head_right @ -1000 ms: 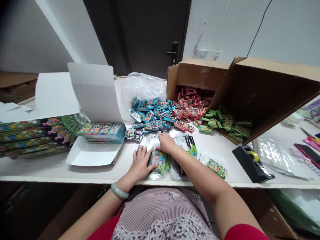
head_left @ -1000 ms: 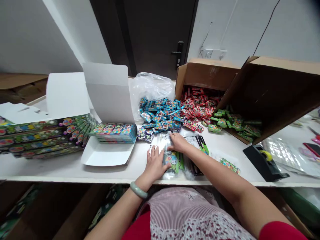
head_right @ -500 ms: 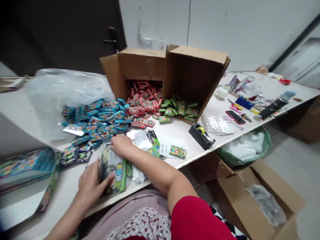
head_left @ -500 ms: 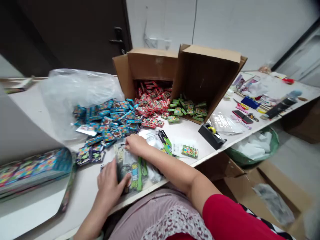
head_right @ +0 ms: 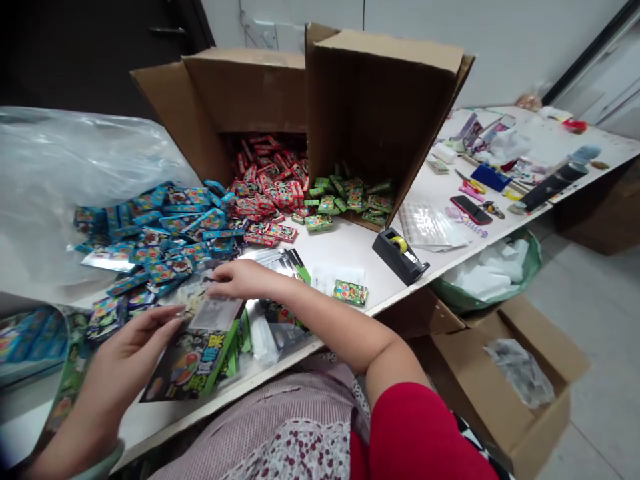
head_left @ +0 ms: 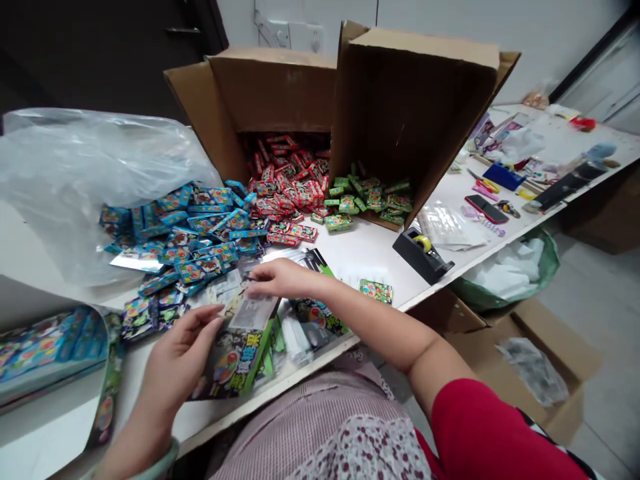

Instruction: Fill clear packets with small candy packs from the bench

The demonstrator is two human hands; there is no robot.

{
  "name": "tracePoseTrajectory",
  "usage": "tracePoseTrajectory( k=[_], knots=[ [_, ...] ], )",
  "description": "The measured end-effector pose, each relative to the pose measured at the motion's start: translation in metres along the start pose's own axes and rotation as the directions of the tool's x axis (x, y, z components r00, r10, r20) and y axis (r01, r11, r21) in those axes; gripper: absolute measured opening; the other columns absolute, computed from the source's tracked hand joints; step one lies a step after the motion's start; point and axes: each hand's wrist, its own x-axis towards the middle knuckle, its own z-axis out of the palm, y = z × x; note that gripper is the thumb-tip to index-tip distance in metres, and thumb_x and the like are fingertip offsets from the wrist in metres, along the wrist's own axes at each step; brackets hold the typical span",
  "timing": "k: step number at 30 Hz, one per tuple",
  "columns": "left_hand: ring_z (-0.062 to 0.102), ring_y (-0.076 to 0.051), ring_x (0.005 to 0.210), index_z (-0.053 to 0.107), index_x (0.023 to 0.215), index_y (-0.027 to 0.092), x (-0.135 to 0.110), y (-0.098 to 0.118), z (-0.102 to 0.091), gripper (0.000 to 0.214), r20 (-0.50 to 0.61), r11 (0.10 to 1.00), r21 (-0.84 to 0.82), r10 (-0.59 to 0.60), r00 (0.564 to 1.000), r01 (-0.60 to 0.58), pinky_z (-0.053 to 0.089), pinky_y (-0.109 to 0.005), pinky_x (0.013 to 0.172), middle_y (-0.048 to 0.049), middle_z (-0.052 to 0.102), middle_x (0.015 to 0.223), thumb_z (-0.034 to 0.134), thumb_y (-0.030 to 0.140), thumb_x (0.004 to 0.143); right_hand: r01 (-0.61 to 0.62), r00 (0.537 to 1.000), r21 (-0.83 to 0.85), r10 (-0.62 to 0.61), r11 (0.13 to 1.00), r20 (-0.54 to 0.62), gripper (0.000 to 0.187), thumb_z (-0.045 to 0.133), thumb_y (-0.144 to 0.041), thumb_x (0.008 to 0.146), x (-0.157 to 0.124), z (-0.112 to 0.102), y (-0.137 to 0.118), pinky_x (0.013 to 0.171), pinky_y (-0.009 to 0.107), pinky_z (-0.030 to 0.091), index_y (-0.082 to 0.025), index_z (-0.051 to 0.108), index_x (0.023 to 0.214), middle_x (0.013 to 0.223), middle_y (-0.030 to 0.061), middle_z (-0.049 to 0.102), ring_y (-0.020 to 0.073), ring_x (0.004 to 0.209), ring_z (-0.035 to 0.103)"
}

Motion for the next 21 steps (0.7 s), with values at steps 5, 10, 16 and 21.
tracePoseTrajectory(
  k=[5, 10, 16, 21],
  knots=[
    [0.068, -0.02, 0.08, 0.068, 0.103, 0.017, -0.007, 0.003, 0.0, 0.036, -0.022, 0.987, 0.024, 0.161, 0.987, -0.16, 0.055, -0.03, 0.076, -0.0066, 0.072, 0.092, 0.061, 0.044, 0.079, -0.077, 0.986, 0.242, 0.038, 0.967, 0.163, 0.022, 0.064, -0.032, 0.08, 0.001, 0.005, 0.014, 0.058, 0.022, 0.029, -0.014, 0.055, 0.069, 0.062, -0.0072, 0.042, 0.0077, 0.06, 0.038],
    [0.066, -0.024, 0.098, 0.063, 0.112, 0.015, -0.017, 0.018, -0.014, 0.032, 0.072, 0.862, 0.273, 0.425, 0.902, -0.427, 0.053, -0.038, 0.088, -0.012, 0.07, 0.109, 0.056, 0.034, 0.087, -0.151, 0.979, 0.435, 0.076, 0.888, 0.187, 0.024, 0.065, -0.037, 0.076, -0.003, 0.008, 0.009, 0.062, 0.023, 0.037, -0.013, 0.063, 0.075, 0.065, -0.0045, 0.055, 0.0091, 0.062, 0.048],
    [0.067, -0.023, 0.097, 0.06, 0.117, 0.015, -0.028, 0.013, -0.015, 0.029, 0.064, 0.803, 0.337, 0.502, 0.863, -0.492, 0.053, -0.036, 0.085, -0.013, 0.07, 0.109, 0.049, 0.022, 0.092, -0.076, 0.979, 0.484, -0.025, 0.872, 0.2, 0.031, 0.063, -0.043, 0.079, -0.005, 0.02, -0.003, 0.085, 0.036, 0.047, -0.015, 0.068, 0.09, 0.086, 0.0032, 0.068, 0.0173, 0.084, 0.062],
    [0.067, -0.019, 0.091, 0.065, 0.109, 0.018, -0.029, 0.0, -0.018, 0.024, -0.201, 0.962, 0.005, 0.269, 0.942, -0.274, 0.052, -0.03, 0.083, -0.0071, 0.072, 0.102, 0.054, 0.027, 0.09, 0.192, 0.877, 0.081, -0.134, 0.978, -0.461, 0.045, 0.063, -0.037, 0.081, -0.014, 0.039, -0.015, 0.102, 0.045, 0.04, -0.021, 0.057, 0.122, 0.129, 0.0119, 0.056, 0.026, 0.122, 0.049]
  ],
)
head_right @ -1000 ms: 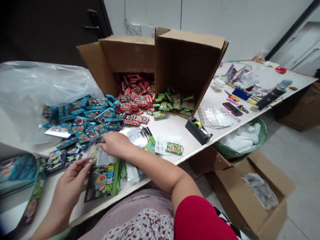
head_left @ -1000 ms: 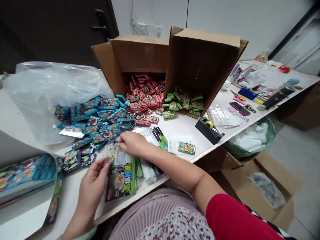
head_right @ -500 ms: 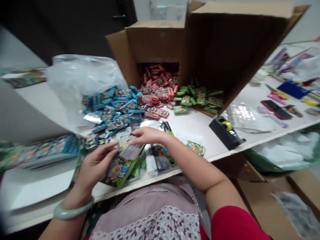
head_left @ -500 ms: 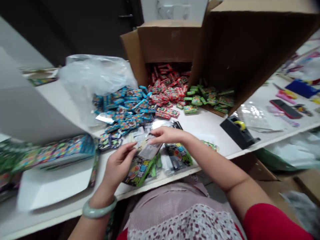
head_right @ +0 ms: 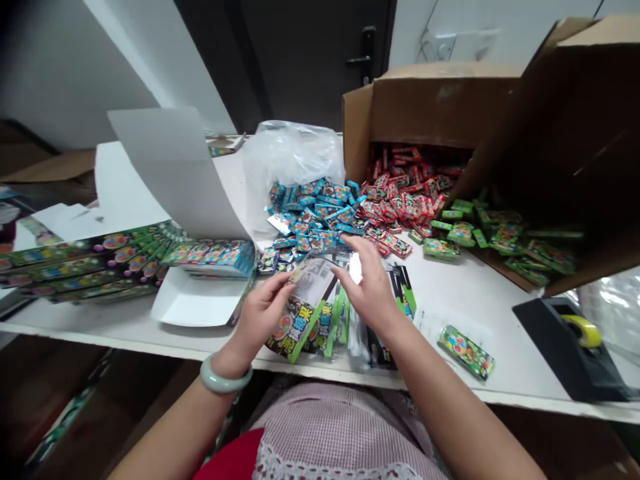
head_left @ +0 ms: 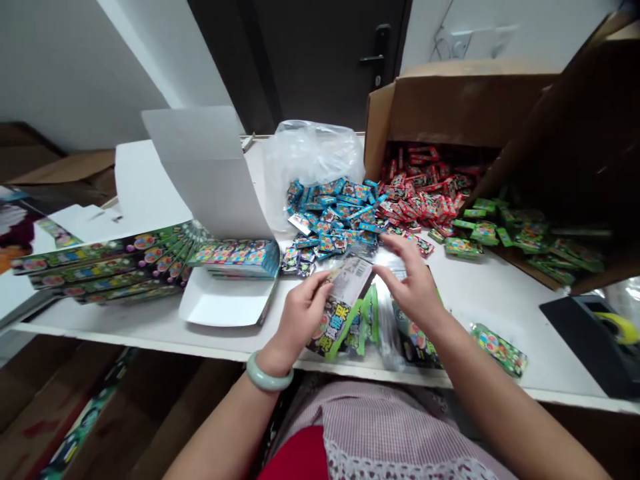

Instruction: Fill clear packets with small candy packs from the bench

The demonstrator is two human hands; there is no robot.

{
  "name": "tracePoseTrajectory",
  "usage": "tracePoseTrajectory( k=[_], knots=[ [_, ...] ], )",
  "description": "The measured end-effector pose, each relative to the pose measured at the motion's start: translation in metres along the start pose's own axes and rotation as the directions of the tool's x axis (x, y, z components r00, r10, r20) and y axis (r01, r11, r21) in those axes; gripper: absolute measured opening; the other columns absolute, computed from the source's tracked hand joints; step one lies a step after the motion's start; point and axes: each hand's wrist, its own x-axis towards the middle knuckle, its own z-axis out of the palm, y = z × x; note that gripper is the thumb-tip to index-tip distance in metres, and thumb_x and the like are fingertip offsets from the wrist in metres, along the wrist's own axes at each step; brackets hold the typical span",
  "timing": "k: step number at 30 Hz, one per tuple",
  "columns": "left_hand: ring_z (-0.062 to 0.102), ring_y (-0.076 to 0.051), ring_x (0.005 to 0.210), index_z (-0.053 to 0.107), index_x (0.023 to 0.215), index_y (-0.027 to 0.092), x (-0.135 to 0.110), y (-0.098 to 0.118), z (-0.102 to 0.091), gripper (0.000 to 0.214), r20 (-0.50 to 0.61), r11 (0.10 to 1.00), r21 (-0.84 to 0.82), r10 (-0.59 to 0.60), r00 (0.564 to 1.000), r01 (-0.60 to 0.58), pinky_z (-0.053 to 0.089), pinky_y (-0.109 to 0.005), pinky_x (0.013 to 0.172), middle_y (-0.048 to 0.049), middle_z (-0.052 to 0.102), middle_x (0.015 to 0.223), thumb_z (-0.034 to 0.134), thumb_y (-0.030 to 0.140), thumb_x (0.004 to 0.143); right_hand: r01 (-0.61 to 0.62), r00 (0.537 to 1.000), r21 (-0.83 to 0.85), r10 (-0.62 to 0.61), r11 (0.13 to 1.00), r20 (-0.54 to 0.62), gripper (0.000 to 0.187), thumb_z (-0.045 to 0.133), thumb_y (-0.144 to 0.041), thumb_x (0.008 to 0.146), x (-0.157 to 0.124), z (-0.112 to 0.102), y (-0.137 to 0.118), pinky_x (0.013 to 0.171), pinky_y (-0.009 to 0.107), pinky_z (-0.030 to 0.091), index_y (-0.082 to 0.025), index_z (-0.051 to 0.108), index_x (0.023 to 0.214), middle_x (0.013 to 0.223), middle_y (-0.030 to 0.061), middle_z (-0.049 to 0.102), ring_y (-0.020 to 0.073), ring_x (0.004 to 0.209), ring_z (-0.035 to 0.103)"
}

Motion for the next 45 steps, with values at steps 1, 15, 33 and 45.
tracePoseTrajectory(
  k=[1, 15, 33, 45],
  knots=[
    [0.067, -0.019, 0.091, 0.066, 0.108, 0.018, 0.0, -0.001, 0.0, 0.025, -0.04, 0.995, -0.084, -0.064, 0.997, 0.061, 0.052, -0.029, 0.082, -0.0065, 0.072, 0.102, 0.056, 0.029, 0.088, 0.001, 0.999, 0.03, 0.0, 1.0, -0.034, 0.053, 0.065, -0.037, 0.08, -0.005, 0.004, 0.0, 0.104, 0.045, 0.039, -0.023, 0.051, 0.129, 0.136, 0.012, 0.051, 0.0261, 0.127, 0.045],
    [0.066, -0.021, 0.079, 0.066, 0.1, 0.015, -0.007, -0.016, 0.002, 0.049, 0.37, 0.726, -0.372, -0.456, 0.809, 0.579, 0.054, -0.026, 0.068, -0.0053, 0.071, 0.085, 0.081, 0.043, 0.062, -0.417, 0.907, 0.518, 0.383, 0.747, 0.177, 0.043, 0.081, -0.046, 0.054, -0.016, 0.034, 0.021, 0.072, 0.029, 0.047, -0.019, 0.053, 0.071, 0.072, -0.004, 0.061, 0.0108, 0.068, 0.056],
    [0.063, -0.015, 0.061, 0.062, 0.095, 0.014, -0.039, -0.018, 0.023, 0.036, 0.355, 0.439, -0.679, -0.504, 0.787, 0.588, 0.052, -0.026, 0.061, -0.0033, 0.07, 0.074, 0.076, 0.038, 0.071, -0.451, 0.884, 0.265, 0.385, 0.852, 0.265, 0.031, 0.066, -0.039, 0.072, -0.046, 0.043, 0.024, 0.054, 0.023, 0.029, -0.021, 0.042, 0.064, 0.058, -0.0073, 0.037, 0.0092, 0.055, 0.036],
    [0.067, -0.018, 0.088, 0.06, 0.104, 0.024, 0.001, -0.012, 0.018, 0.054, 0.036, 0.529, -0.736, -0.593, 0.804, 0.423, 0.057, -0.022, 0.069, 0.0016, 0.071, 0.094, 0.083, 0.045, 0.06, -0.494, 0.856, 0.132, 0.454, 0.86, 0.247, 0.032, 0.076, -0.031, 0.064, -0.062, 0.035, 0.013, 0.053, 0.022, 0.028, -0.019, 0.046, 0.061, 0.057, -0.0081, 0.038, 0.0079, 0.056, 0.034]
  ],
)
